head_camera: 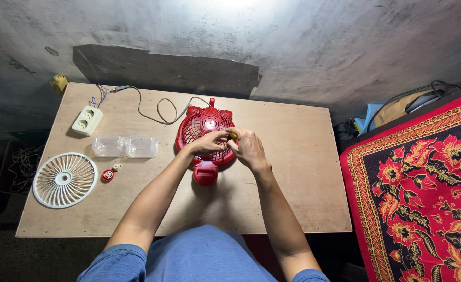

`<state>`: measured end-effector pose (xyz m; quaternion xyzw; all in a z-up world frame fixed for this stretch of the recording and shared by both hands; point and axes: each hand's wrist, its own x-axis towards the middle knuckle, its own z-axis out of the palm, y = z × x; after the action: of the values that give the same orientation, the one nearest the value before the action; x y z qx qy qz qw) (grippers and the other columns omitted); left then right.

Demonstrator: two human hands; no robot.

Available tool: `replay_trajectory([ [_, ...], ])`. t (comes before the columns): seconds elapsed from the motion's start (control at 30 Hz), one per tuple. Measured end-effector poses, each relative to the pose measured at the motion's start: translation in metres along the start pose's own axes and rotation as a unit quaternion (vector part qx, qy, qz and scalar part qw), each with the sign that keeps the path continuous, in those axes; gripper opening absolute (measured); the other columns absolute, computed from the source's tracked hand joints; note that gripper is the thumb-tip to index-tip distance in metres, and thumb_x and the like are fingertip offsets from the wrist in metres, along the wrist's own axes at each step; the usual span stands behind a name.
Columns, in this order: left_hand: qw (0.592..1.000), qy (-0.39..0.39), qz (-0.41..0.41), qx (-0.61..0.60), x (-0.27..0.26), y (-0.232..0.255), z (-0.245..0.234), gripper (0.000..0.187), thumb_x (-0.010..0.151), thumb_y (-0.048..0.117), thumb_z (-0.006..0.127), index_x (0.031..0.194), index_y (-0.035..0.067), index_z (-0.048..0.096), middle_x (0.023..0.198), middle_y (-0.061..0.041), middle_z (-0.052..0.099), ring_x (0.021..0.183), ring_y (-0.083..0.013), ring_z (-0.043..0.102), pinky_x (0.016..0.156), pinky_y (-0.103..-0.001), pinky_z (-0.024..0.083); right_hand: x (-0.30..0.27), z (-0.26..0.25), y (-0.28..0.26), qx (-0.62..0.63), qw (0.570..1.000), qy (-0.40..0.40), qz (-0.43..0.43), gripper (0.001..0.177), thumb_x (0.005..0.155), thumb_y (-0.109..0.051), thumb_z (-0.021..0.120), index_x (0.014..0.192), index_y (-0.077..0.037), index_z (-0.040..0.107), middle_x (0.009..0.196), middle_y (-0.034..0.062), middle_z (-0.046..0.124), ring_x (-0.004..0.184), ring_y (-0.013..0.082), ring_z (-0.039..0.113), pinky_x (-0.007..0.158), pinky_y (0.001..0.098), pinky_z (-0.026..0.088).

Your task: The person uses a screwdriver to tighten screws on the central hub of a red electric fan. The fan is placed on a wooden table, and the person repeatedly adjusts the screwdriver and applies torque to secure the hub.

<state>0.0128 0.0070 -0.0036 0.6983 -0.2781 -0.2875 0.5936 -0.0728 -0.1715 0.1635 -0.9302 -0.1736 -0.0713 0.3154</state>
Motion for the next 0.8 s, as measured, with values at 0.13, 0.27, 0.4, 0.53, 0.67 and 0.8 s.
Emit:
replay_trajectory([
  [0.13, 1.0, 0.011, 0.019, 0.014, -0.001, 0.002, 0.004, 0.026, 0.095, 0.01, 0.067, 0.12, 0.001, 0.068, 0.106, -0.006, 0.072, 0.099, -0.0124, 0.066, 0.094, -0.031, 0.056, -0.003, -0.001, 0.005, 0.05, 0.999, -0.012, 0.01, 0.039, 0.083, -0.005, 0.069, 0.121, -0.005, 0.072, 0.103, 0.0179, 0.076, 0.088, 0.03, 0.076, 0.081, 0.0388, 0.06],
  [0.27, 0.995, 0.088, 0.029, -0.038, -0.003, -0.004, 0.017, 0.021, 0.09, 0.003, 0.068, 0.11, 0.001, 0.066, 0.1, -0.006, 0.073, 0.093, -0.0116, 0.068, 0.089, -0.03, 0.058, -0.005, 0.004, 0.01, 0.105, 0.993, 0.057, -0.008, 0.046, 0.083, -0.006, 0.07, 0.129, -0.001, 0.067, 0.107, 0.0189, 0.074, 0.092, 0.0289, 0.076, 0.08, 0.0372, 0.062],
  [0.4, 0.979, 0.187, 0.074, -0.045, -0.001, -0.008, 0.036, 0.021, 0.086, 0.001, 0.07, 0.103, 0.0, 0.059, 0.095, -0.006, 0.066, 0.092, -0.0127, 0.065, 0.085, -0.031, 0.057, -0.011, 0.02, 0.011, 0.104, 0.981, 0.165, -0.006, 0.046, 0.084, -0.019, 0.084, 0.12, 0.003, 0.066, 0.108, 0.0179, 0.073, 0.088, 0.0274, 0.076, 0.075, 0.0371, 0.062],
  [0.53, 0.95, 0.305, 0.056, 0.03, -0.003, -0.006, 0.053, 0.027, 0.081, 0.003, 0.07, 0.104, 0.001, 0.057, 0.092, -0.009, 0.066, 0.089, -0.0155, 0.065, 0.082, -0.033, 0.055, -0.013, 0.037, 0.013, 0.093, 0.973, 0.212, 0.021, 0.042, 0.081, -0.022, 0.089, 0.107, 0.002, 0.068, 0.098, 0.0151, 0.073, 0.082, 0.0241, 0.075, 0.072, 0.0359, 0.061],
  [0.67, 0.939, 0.339, 0.029, 0.054, -0.003, -0.003, 0.063, 0.024, 0.084, 0.007, 0.068, 0.105, 0.002, 0.056, 0.093, -0.013, 0.069, 0.089, -0.0204, 0.07, 0.081, -0.035, 0.056, -0.015, 0.048, 0.016, 0.095, 0.972, 0.213, 0.033, 0.035, 0.081, -0.018, 0.09, 0.101, 0.002, 0.068, 0.092, 0.0145, 0.073, 0.078, 0.0241, 0.075, 0.066, 0.0332, 0.06],
  [0.8, 0.939, 0.338, 0.016, 0.055, -0.007, 0.003, 0.065, 0.027, 0.09, 0.013, 0.067, 0.113, 0.004, 0.056, 0.101, -0.016, 0.074, 0.098, -0.0239, 0.076, 0.087, -0.036, 0.059, -0.017, 0.053, 0.015, 0.139, 0.966, 0.214, 0.035, 0.031, 0.085, -0.014, 0.085, 0.105, 0.003, 0.068, 0.097, 0.0158, 0.074, 0.083, 0.0246, 0.078, 0.068, 0.0297, 0.066],
])
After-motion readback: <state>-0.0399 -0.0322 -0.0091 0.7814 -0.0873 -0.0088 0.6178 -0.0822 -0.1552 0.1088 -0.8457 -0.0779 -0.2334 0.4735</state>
